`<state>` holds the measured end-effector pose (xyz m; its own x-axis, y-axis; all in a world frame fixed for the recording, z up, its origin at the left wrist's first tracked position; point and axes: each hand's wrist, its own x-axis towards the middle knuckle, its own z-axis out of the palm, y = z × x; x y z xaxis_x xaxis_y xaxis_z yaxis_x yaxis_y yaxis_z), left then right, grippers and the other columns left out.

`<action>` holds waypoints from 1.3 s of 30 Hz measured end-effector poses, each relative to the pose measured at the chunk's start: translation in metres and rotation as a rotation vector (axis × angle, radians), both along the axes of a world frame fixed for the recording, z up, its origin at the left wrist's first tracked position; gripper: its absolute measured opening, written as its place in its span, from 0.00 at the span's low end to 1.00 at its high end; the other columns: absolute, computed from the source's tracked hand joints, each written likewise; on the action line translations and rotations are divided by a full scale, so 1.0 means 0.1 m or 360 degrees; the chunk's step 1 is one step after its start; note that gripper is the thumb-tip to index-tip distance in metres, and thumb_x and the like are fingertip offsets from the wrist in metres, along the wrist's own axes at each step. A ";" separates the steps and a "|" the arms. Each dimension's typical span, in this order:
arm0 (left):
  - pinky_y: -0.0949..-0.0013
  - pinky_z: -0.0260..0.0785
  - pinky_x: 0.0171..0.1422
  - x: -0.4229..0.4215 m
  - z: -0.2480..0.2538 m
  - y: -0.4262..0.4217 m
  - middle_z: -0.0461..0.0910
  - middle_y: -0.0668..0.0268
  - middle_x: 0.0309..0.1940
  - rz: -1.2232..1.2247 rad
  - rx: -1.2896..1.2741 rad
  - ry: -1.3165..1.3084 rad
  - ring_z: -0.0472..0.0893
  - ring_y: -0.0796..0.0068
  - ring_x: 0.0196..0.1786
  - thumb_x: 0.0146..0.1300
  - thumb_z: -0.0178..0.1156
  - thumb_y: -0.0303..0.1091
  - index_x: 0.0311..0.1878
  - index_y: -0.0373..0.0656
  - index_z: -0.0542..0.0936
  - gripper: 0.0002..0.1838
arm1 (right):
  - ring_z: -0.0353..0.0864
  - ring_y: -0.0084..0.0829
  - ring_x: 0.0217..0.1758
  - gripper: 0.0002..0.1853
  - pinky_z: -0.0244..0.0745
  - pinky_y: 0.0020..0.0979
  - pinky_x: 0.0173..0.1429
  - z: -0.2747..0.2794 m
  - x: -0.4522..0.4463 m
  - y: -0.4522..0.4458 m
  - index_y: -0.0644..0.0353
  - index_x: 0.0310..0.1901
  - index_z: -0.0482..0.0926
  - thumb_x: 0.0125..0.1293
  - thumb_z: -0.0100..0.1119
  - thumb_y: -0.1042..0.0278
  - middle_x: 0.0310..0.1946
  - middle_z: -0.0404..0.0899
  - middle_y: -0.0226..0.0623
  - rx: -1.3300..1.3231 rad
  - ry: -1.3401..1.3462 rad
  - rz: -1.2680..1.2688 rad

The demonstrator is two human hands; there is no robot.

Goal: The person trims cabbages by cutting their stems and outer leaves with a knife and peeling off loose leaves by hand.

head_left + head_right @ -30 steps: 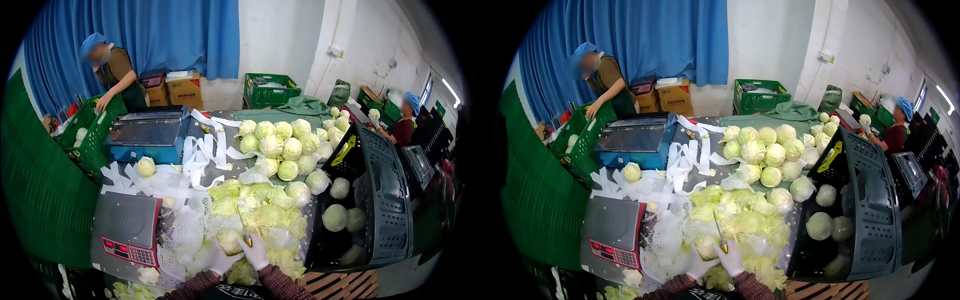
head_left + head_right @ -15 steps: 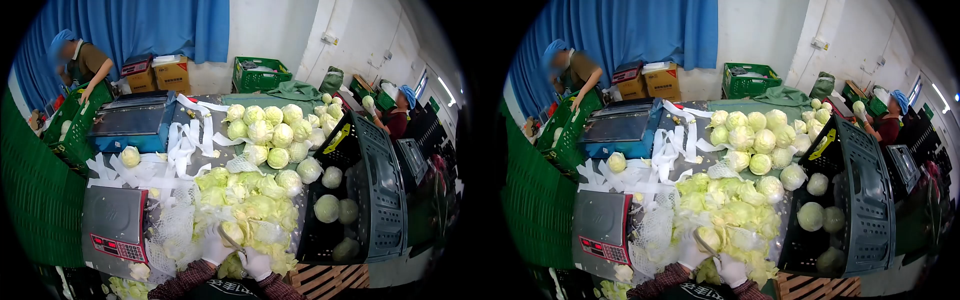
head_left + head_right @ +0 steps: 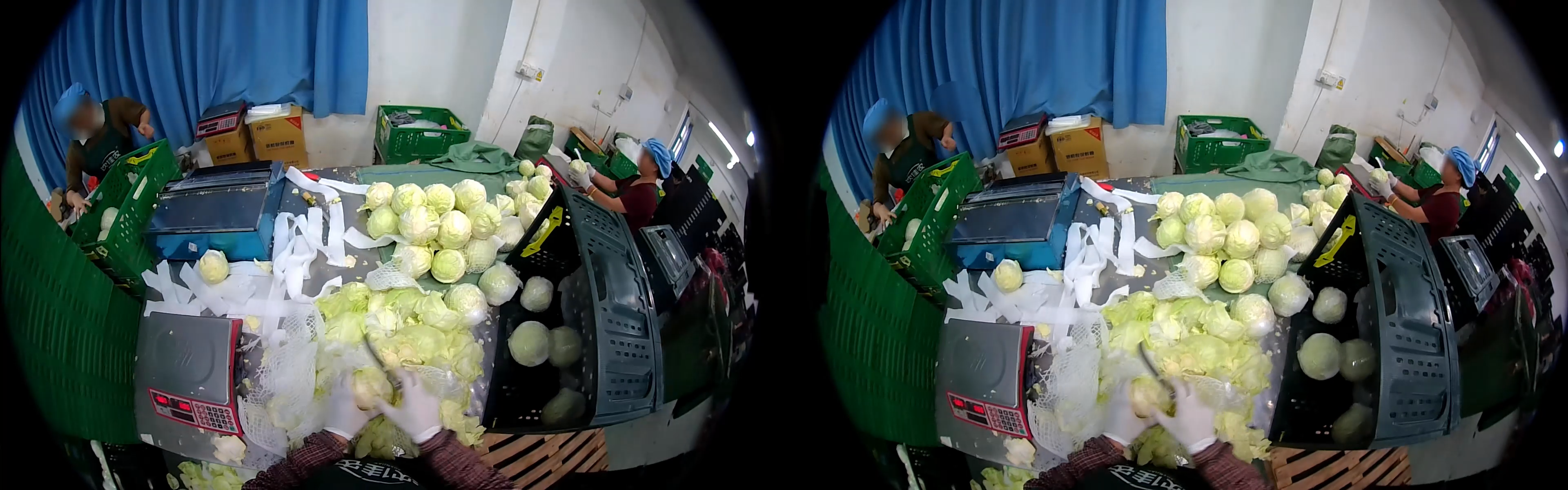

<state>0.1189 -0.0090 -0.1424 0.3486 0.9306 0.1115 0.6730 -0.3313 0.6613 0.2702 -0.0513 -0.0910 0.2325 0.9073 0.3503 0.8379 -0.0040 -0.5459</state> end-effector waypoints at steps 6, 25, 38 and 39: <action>0.60 0.68 0.63 -0.35 0.09 0.04 0.72 0.49 0.54 -0.0157 -0.0261 -0.0417 0.75 0.56 0.57 0.34 0.82 0.43 0.62 0.32 0.61 0.54 | 0.78 0.39 0.27 0.16 0.74 0.37 0.32 -0.78 0.21 0.27 0.55 0.42 0.78 0.54 0.66 0.57 0.37 0.78 0.38 -0.0220 0.0631 -0.0273; 0.59 0.59 0.71 -0.53 0.67 0.01 0.60 0.52 0.68 -0.0637 -0.0795 -0.1500 0.65 0.61 0.68 0.43 0.76 0.24 0.74 0.43 0.46 0.58 | 0.84 0.35 0.44 0.37 0.77 0.29 0.49 0.67 0.04 -0.03 0.63 0.55 0.77 0.48 0.74 0.45 0.42 0.83 0.45 -0.0290 0.0574 0.0426; 0.57 0.62 0.69 -0.61 0.82 0.12 0.66 0.50 0.60 -0.0485 -0.0166 -0.0662 0.69 0.58 0.63 0.36 0.82 0.42 0.69 0.39 0.55 0.59 | 0.81 0.31 0.43 0.19 0.76 0.30 0.40 0.51 0.38 -0.03 0.59 0.47 0.79 0.55 0.69 0.63 0.45 0.80 0.40 0.0268 -0.0421 -0.0473; 0.56 0.62 0.69 -0.61 0.90 0.11 0.66 0.50 0.61 -0.0524 -0.0070 -0.0539 0.69 0.56 0.64 0.36 0.81 0.42 0.69 0.39 0.55 0.59 | 0.79 0.29 0.38 0.18 0.75 0.30 0.36 0.41 0.25 -0.06 0.59 0.48 0.77 0.57 0.66 0.64 0.40 0.79 0.38 0.0163 0.0221 -0.0131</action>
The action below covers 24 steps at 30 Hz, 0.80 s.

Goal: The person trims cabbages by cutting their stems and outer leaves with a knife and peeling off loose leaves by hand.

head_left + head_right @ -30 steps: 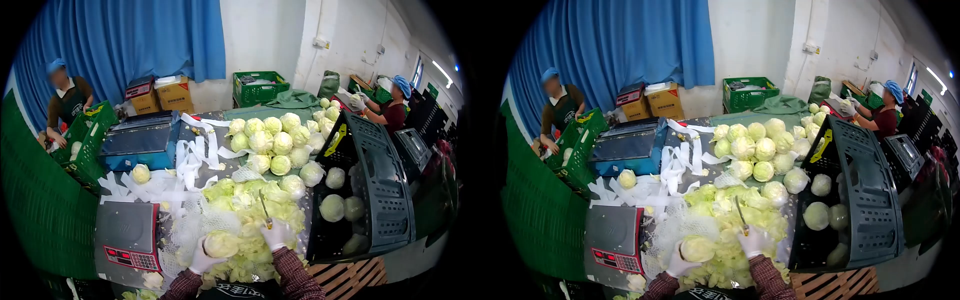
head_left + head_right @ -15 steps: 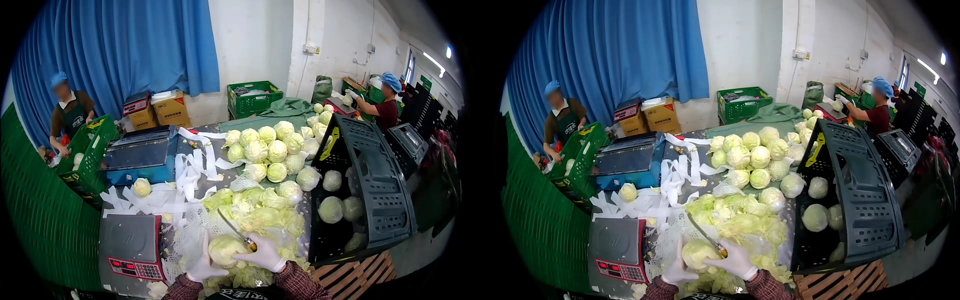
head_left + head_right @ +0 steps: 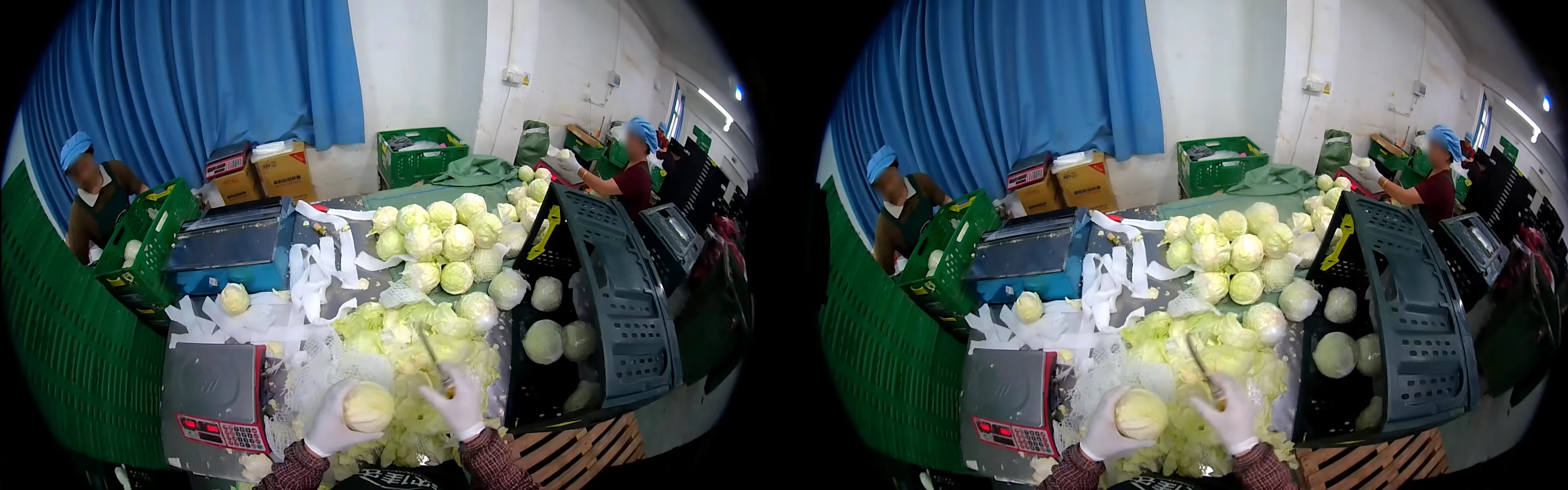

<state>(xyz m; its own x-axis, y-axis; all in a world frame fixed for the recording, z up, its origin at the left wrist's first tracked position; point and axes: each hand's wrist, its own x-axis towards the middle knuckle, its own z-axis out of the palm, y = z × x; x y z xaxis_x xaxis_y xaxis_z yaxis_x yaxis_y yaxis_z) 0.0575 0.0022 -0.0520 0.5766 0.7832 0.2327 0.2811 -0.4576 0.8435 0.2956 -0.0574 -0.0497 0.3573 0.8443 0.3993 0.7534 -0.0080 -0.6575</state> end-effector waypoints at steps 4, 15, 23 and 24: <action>0.53 0.58 0.71 0.10 0.30 -0.08 0.65 0.48 0.62 -0.0143 0.0741 0.0263 0.67 0.51 0.65 0.38 0.80 0.46 0.69 0.39 0.56 0.58 | 0.74 0.22 0.27 0.23 0.68 0.23 0.26 -0.64 -0.14 -0.01 0.60 0.56 0.71 0.63 0.63 0.60 0.37 0.79 0.34 -0.0861 0.2346 0.0813; 0.60 0.67 0.65 0.34 -0.79 0.03 0.68 0.49 0.60 0.0254 -0.0342 -0.0003 0.72 0.55 0.61 0.37 0.81 0.44 0.68 0.36 0.56 0.57 | 0.80 0.37 0.27 0.24 0.76 0.34 0.32 -0.52 -0.10 -0.37 0.59 0.60 0.72 0.65 0.60 0.59 0.37 0.81 0.44 -0.0280 0.0143 0.0206; 0.55 0.63 0.65 0.49 -0.96 0.01 0.68 0.48 0.57 0.0368 -0.0098 0.0338 0.68 0.48 0.61 0.33 0.80 0.46 0.66 0.39 0.62 0.55 | 0.78 0.39 0.21 0.27 0.71 0.36 0.26 -1.01 -0.40 -0.54 0.61 0.63 0.69 0.66 0.56 0.55 0.23 0.78 0.40 -0.0467 -0.0215 0.0228; 0.54 0.62 0.66 0.49 -0.94 0.02 0.68 0.49 0.57 0.0361 -0.0052 0.0377 0.67 0.48 0.61 0.33 0.80 0.45 0.66 0.39 0.63 0.55 | 0.78 0.38 0.21 0.28 0.71 0.36 0.25 -1.02 -0.43 -0.52 0.61 0.64 0.68 0.67 0.55 0.55 0.23 0.78 0.40 -0.0511 -0.0258 0.0222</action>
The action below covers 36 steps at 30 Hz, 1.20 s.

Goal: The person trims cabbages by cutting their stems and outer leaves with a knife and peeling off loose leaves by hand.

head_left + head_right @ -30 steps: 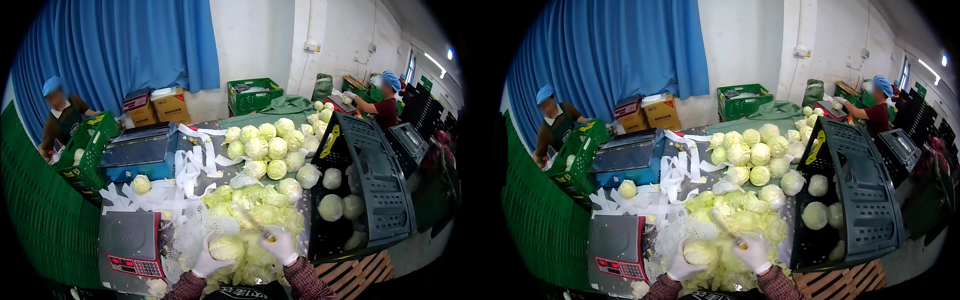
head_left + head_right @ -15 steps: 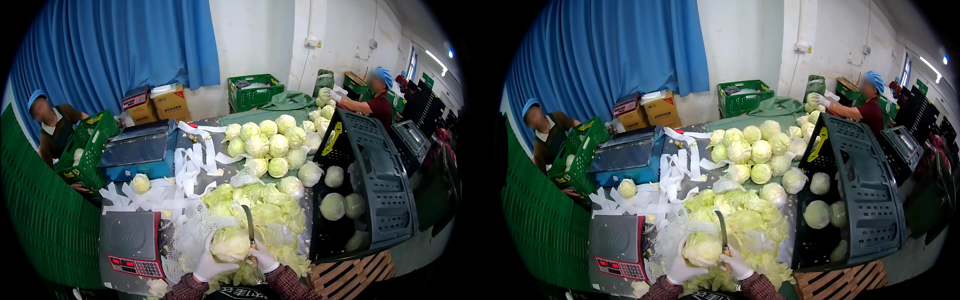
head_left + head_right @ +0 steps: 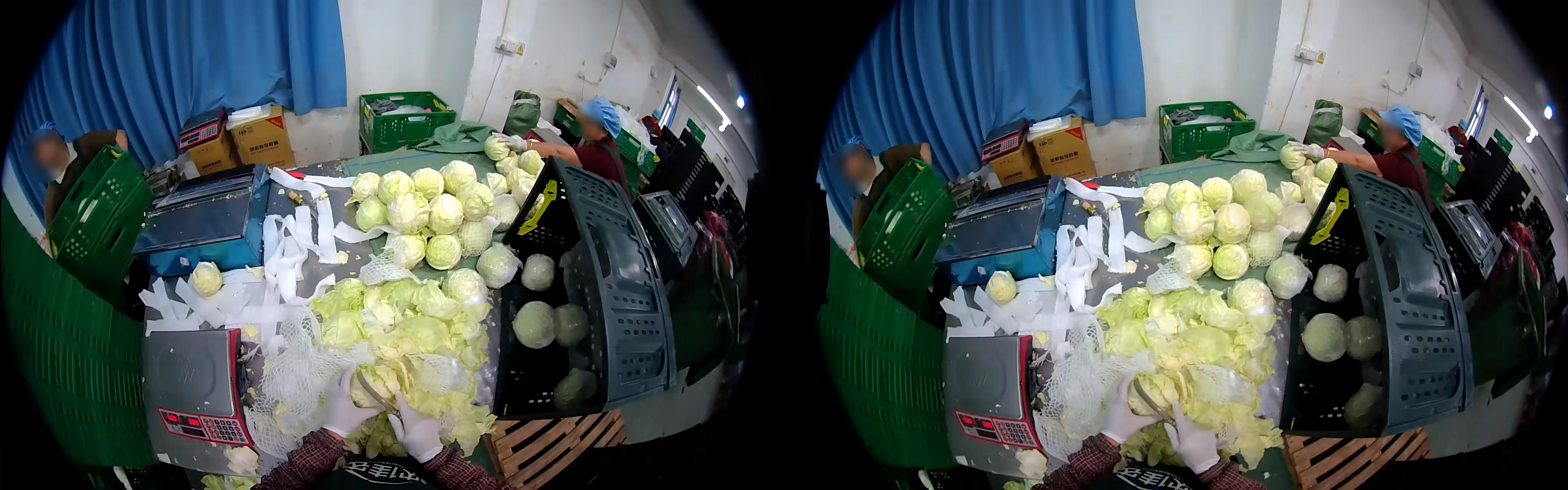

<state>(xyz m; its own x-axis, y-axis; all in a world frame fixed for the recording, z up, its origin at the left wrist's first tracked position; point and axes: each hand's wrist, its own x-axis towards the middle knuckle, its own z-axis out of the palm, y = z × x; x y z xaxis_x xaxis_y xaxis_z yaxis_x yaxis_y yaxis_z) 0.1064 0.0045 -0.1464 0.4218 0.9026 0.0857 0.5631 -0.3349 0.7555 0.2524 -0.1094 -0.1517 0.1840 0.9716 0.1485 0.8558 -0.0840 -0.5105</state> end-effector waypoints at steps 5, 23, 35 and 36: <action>0.54 0.62 0.64 0.01 -0.10 -0.02 0.68 0.49 0.57 0.0056 0.0038 -0.0040 0.68 0.48 0.60 0.33 0.80 0.46 0.66 0.40 0.63 0.54 | 0.77 0.37 0.20 0.29 0.70 0.36 0.23 0.02 -0.04 0.08 0.62 0.66 0.65 0.68 0.53 0.54 0.22 0.78 0.39 -0.0105 -0.0091 -0.0043; 0.55 0.63 0.64 0.04 -0.31 -0.19 0.68 0.50 0.54 0.0130 0.0044 -0.0081 0.70 0.51 0.58 0.34 0.79 0.45 0.63 0.39 0.66 0.50 | 0.78 0.42 0.26 0.30 0.72 0.38 0.27 0.71 0.74 0.98 0.57 0.67 0.65 0.68 0.53 0.51 0.27 0.79 0.43 0.0350 -0.0040 -0.0652; 0.56 0.65 0.67 -0.35 0.63 -0.02 0.69 0.53 0.58 -0.0152 -0.0192 -0.0716 0.71 0.55 0.62 0.35 0.80 0.41 0.66 0.41 0.63 0.53 | 0.81 0.39 0.35 0.22 0.74 0.35 0.37 0.53 0.33 0.70 0.56 0.52 0.77 0.58 0.63 0.56 0.34 0.80 0.39 0.0604 0.0350 -0.0095; 0.54 0.64 0.69 -0.39 0.70 -0.01 0.69 0.53 0.60 -0.0203 -0.0369 -0.1041 0.70 0.55 0.64 0.35 0.80 0.39 0.67 0.41 0.62 0.53 | 0.81 0.39 0.35 0.19 0.74 0.35 0.38 0.58 0.44 0.72 0.56 0.49 0.78 0.58 0.63 0.57 0.33 0.80 0.39 0.0439 0.0450 -0.0260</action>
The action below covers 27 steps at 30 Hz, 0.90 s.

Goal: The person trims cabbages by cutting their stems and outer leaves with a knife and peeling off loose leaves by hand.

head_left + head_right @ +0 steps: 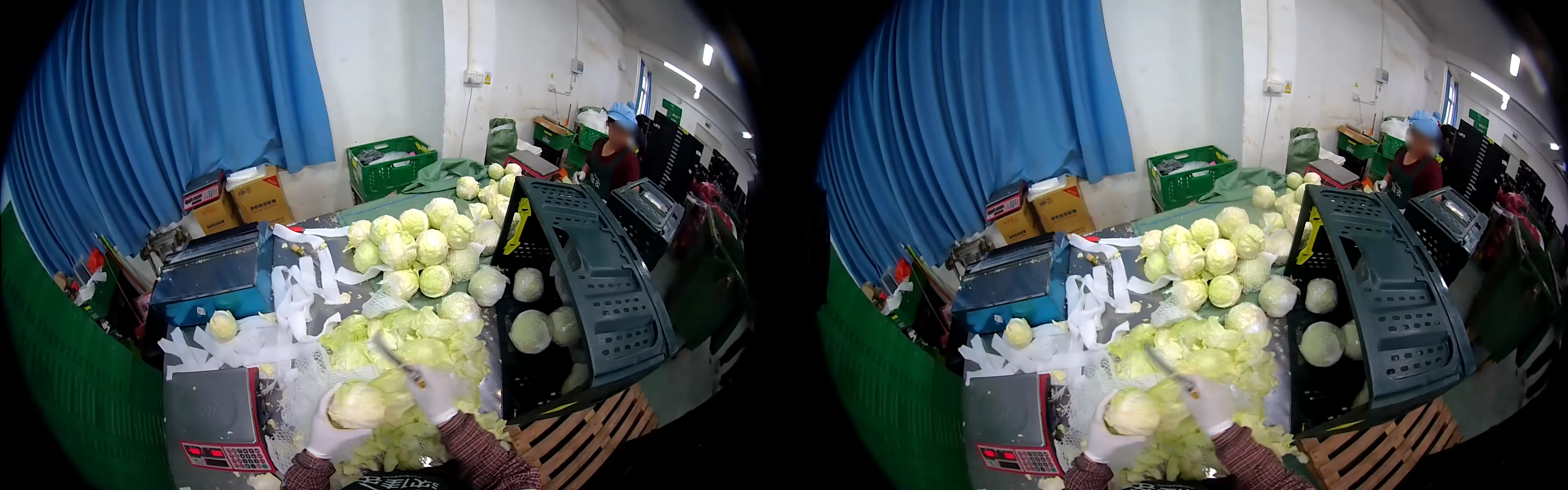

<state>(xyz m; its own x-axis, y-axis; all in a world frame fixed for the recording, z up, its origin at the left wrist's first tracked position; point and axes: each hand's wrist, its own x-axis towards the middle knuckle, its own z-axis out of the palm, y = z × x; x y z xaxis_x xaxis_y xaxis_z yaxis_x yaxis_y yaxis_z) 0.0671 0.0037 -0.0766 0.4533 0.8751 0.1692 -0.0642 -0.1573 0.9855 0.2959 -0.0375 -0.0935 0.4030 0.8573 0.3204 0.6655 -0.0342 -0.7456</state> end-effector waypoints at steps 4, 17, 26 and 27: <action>0.45 0.64 0.70 -0.32 -0.25 0.15 0.67 0.59 0.64 -0.0318 -0.1021 -0.0947 0.69 0.55 0.66 0.35 0.81 0.43 0.70 0.46 0.59 0.57 | 0.81 0.41 0.35 0.13 0.74 0.35 0.38 0.11 0.39 -0.03 0.55 0.43 0.81 0.58 0.63 0.60 0.32 0.80 0.38 -0.0393 -0.0212 -0.0198; 0.58 0.57 0.73 -0.08 0.29 0.34 0.58 0.61 0.71 -0.0139 0.0088 -0.0125 0.58 0.66 0.73 0.31 0.80 0.28 0.75 0.45 0.51 0.65 | 0.73 0.23 0.28 0.21 0.66 0.23 0.31 0.06 -0.35 -0.18 0.64 0.54 0.70 0.66 0.59 0.59 0.33 0.77 0.32 -0.0135 0.2391 0.0738; 0.62 0.65 0.67 0.34 -0.42 0.13 0.68 0.56 0.60 -0.0025 -0.0298 0.0064 0.70 0.63 0.63 0.37 0.78 0.32 0.69 0.38 0.58 0.54 | 0.69 0.41 0.66 0.38 0.66 0.33 0.66 0.03 -0.02 -0.32 0.58 0.68 0.63 0.59 0.66 0.53 0.65 0.66 0.47 -0.0202 0.0232 0.0567; 0.62 0.66 0.66 0.35 -0.52 0.09 0.69 0.54 0.59 0.0063 -0.0077 0.0429 0.71 0.60 0.61 0.37 0.79 0.36 0.68 0.37 0.58 0.54 | 0.75 0.40 0.58 0.34 0.72 0.34 0.57 0.13 -0.04 -0.41 0.57 0.66 0.66 0.61 0.64 0.53 0.60 0.71 0.47 -0.0395 0.0120 0.0370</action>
<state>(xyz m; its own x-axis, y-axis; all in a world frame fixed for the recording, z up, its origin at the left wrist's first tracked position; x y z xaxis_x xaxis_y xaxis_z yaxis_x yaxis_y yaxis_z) 0.1019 0.0131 -0.1282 0.4418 0.8971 0.0047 0.2069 -0.1070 0.9725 0.2924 -0.0781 -0.0800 0.2021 0.9771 0.0672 0.6202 -0.0746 -0.7809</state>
